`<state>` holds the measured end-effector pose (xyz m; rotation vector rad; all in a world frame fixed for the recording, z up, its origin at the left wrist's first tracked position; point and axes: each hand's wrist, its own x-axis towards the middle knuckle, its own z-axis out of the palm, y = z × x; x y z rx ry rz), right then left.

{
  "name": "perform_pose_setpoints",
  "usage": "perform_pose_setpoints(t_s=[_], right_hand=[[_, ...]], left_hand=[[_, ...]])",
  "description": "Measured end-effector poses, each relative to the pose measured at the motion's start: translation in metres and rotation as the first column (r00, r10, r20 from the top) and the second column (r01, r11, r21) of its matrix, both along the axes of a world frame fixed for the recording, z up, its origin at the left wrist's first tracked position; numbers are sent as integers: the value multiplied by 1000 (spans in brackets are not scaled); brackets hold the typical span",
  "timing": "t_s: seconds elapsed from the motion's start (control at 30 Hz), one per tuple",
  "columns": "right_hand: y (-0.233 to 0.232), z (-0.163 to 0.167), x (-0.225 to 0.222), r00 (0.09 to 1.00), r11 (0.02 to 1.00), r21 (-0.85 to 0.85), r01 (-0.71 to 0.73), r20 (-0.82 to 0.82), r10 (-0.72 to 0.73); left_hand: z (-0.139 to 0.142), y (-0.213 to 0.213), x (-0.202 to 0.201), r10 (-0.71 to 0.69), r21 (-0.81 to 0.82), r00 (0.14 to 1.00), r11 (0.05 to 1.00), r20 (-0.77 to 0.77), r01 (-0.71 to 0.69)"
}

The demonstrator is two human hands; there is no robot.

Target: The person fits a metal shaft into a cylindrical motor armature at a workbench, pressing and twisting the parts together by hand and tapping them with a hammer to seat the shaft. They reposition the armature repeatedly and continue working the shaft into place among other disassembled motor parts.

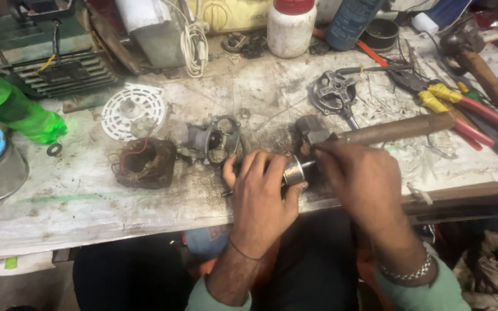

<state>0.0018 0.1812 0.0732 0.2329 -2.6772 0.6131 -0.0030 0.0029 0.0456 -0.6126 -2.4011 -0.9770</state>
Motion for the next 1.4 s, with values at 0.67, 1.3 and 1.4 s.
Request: perform_pose_setpoints(t_s=[0.67, 1.3, 1.4], right_hand=[[-5, 8, 3, 989, 992, 124, -9, -147, 27], [-3, 7, -1, 995, 993, 107, -57, -71, 65], [-1, 7, -3, 995, 993, 76, -93, -29, 96]], left_hand=[[-2, -1, 0, 7, -16, 999, 1000, 40, -7], [-4, 1, -2, 6, -28, 999, 1000, 51, -4], [-6, 0, -4, -33, 33, 994, 999, 105, 29]])
